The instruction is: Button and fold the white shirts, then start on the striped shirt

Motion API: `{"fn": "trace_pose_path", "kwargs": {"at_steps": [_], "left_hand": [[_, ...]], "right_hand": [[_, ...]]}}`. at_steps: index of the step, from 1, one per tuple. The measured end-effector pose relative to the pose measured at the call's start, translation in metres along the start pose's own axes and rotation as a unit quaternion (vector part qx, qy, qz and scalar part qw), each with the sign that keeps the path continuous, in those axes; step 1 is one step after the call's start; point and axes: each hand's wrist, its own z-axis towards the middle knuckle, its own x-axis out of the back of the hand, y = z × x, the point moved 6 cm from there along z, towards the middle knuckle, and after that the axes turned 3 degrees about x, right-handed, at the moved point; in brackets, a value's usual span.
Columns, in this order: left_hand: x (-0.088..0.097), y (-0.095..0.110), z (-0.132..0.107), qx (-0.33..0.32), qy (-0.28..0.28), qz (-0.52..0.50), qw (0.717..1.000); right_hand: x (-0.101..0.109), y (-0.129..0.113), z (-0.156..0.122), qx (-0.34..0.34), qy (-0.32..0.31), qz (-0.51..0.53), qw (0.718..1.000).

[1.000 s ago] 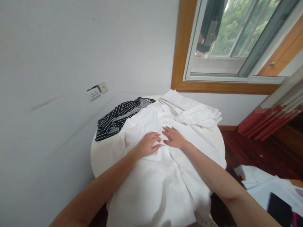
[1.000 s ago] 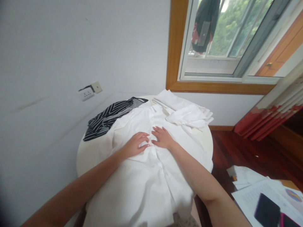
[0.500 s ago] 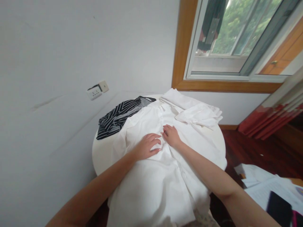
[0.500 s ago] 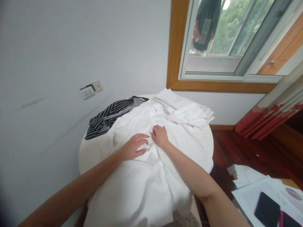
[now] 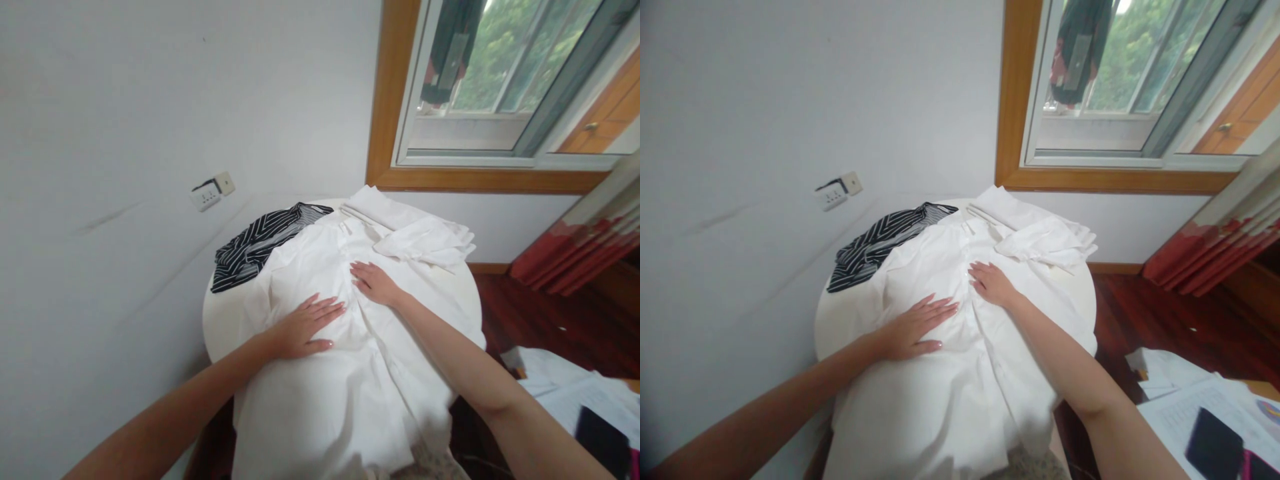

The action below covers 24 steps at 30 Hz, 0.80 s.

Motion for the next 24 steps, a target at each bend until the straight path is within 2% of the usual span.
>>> {"fn": "trace_pose_path", "kwargs": {"at_steps": [6,10,12,14,16,17,20,24], "left_hand": [[0.005,0.011,-0.01,-0.034,-0.009,-0.01,0.999],[0.013,0.019,-0.012,-0.064,0.011,-0.02,0.998],[0.019,0.014,-0.001,-0.029,0.05,-0.01,0.998],[0.027,0.001,0.018,0.048,0.117,0.008,0.992],[0.031,-0.015,0.038,0.137,0.193,0.025,0.971],[0.028,-0.023,0.047,0.174,0.212,0.037,0.961],[0.009,-0.037,0.064,0.246,0.196,0.063,0.947],[-0.01,-0.027,0.058,0.244,0.187,0.073,0.949]], "right_hand": [[0.011,-0.015,-0.023,0.018,-0.03,-0.084,0.996],[0.011,-0.024,-0.033,-0.046,-0.027,-0.089,0.995],[0.008,-0.028,-0.038,-0.072,-0.034,-0.089,0.993],[0.006,-0.032,-0.041,-0.084,-0.044,-0.092,0.991],[0.006,-0.037,-0.044,-0.094,-0.05,-0.094,0.99],[0.007,-0.038,-0.046,-0.1,-0.051,-0.093,0.989],[0.011,-0.042,-0.053,-0.124,-0.053,-0.09,0.987],[0.015,-0.053,-0.071,-0.133,-0.062,-0.089,0.985]]}}
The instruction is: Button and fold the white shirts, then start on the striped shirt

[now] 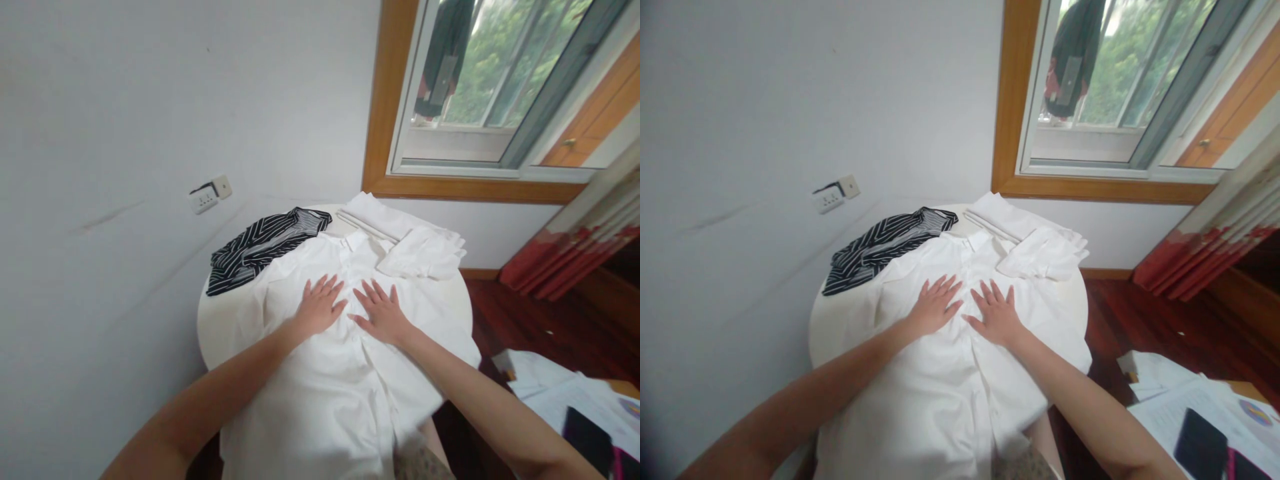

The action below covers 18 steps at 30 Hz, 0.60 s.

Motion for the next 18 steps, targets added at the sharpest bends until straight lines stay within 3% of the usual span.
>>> {"fn": "trace_pose_path", "kwargs": {"at_steps": [5,10,14,18], "left_hand": [[0.007,0.016,-0.03,-0.005,0.028,-0.007,1.0],[0.006,0.019,-0.035,-0.003,0.029,-0.011,1.0],[0.005,0.015,-0.035,0.012,0.025,-0.016,0.999],[0.008,0.011,-0.029,0.01,0.004,-0.015,1.0]], "right_hand": [[0.006,-0.004,-0.012,0.012,-0.037,0.0,0.999],[0.02,0.004,0.038,0.034,0.008,-0.001,0.999],[0.005,0.014,0.074,0.008,0.024,-0.012,1.0],[-0.014,0.017,0.07,-0.016,0.026,-0.018,0.999]]}}
